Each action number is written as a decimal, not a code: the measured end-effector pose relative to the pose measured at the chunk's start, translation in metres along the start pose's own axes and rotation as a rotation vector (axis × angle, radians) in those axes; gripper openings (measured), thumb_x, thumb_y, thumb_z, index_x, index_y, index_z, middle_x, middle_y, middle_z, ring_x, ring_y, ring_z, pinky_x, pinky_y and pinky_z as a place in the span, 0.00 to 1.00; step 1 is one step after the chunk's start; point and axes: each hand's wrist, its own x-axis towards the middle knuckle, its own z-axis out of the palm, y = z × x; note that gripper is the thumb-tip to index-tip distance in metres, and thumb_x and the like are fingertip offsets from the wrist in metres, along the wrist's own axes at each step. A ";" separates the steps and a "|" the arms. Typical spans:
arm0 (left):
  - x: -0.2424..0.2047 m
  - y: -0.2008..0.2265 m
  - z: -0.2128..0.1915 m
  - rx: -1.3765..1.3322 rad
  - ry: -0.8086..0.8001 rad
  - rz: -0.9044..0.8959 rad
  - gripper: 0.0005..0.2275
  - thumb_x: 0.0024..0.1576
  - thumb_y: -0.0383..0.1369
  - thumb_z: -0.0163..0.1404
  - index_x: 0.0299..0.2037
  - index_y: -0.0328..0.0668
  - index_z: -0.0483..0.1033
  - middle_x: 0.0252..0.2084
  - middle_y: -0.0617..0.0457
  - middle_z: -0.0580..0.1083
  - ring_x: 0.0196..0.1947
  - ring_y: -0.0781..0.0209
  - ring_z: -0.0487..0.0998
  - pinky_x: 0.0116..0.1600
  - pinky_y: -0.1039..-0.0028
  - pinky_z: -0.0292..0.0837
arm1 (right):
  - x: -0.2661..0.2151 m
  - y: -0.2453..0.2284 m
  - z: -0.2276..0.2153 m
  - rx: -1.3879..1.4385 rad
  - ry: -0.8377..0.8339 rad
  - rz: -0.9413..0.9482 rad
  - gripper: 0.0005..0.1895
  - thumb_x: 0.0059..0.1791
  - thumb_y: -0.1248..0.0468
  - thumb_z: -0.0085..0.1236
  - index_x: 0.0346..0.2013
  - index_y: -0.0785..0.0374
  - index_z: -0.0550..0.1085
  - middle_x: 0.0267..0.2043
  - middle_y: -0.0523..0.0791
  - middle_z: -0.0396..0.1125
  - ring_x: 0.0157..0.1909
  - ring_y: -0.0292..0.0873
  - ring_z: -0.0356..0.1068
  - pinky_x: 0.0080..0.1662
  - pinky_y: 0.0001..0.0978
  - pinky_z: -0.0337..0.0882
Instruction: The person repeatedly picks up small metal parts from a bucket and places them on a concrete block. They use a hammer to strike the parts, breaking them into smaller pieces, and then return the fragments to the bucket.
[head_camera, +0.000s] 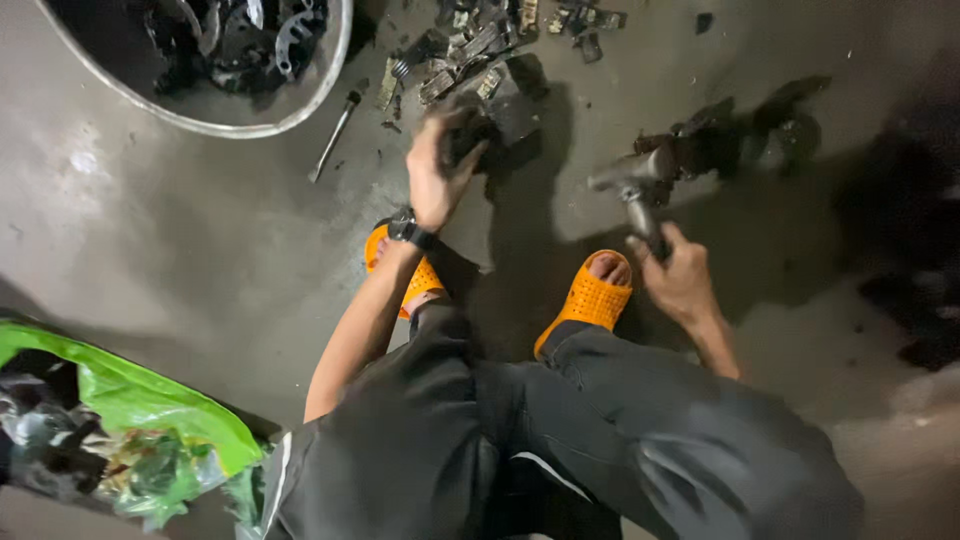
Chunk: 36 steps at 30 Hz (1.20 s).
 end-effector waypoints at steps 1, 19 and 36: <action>0.001 -0.012 -0.003 0.294 -0.058 0.131 0.16 0.50 0.35 0.64 0.42 0.43 0.71 0.36 0.45 0.73 0.40 0.47 0.72 0.43 0.59 0.69 | 0.008 -0.004 -0.006 -0.028 0.004 -0.040 0.09 0.53 0.65 0.57 0.30 0.66 0.70 0.16 0.44 0.57 0.18 0.37 0.56 0.21 0.29 0.57; -0.001 -0.064 -0.110 0.715 -0.077 0.031 0.22 0.54 0.39 0.58 0.54 0.38 0.67 0.53 0.34 0.64 0.50 0.36 0.65 0.49 0.48 0.63 | 0.122 -0.068 -0.057 -0.817 -0.070 0.302 0.20 0.60 0.59 0.51 0.46 0.80 0.68 0.34 0.61 0.68 0.29 0.60 0.68 0.27 0.51 0.66; -0.028 0.021 -0.175 -0.193 -0.060 -0.355 0.05 0.61 0.22 0.41 0.35 0.40 0.61 0.30 0.52 0.74 0.13 0.62 0.70 0.22 0.75 0.67 | 0.182 -0.090 -0.054 -0.961 -0.371 0.521 0.25 0.53 0.52 0.50 0.50 0.74 0.67 0.52 0.64 0.64 0.50 0.68 0.64 0.45 0.55 0.64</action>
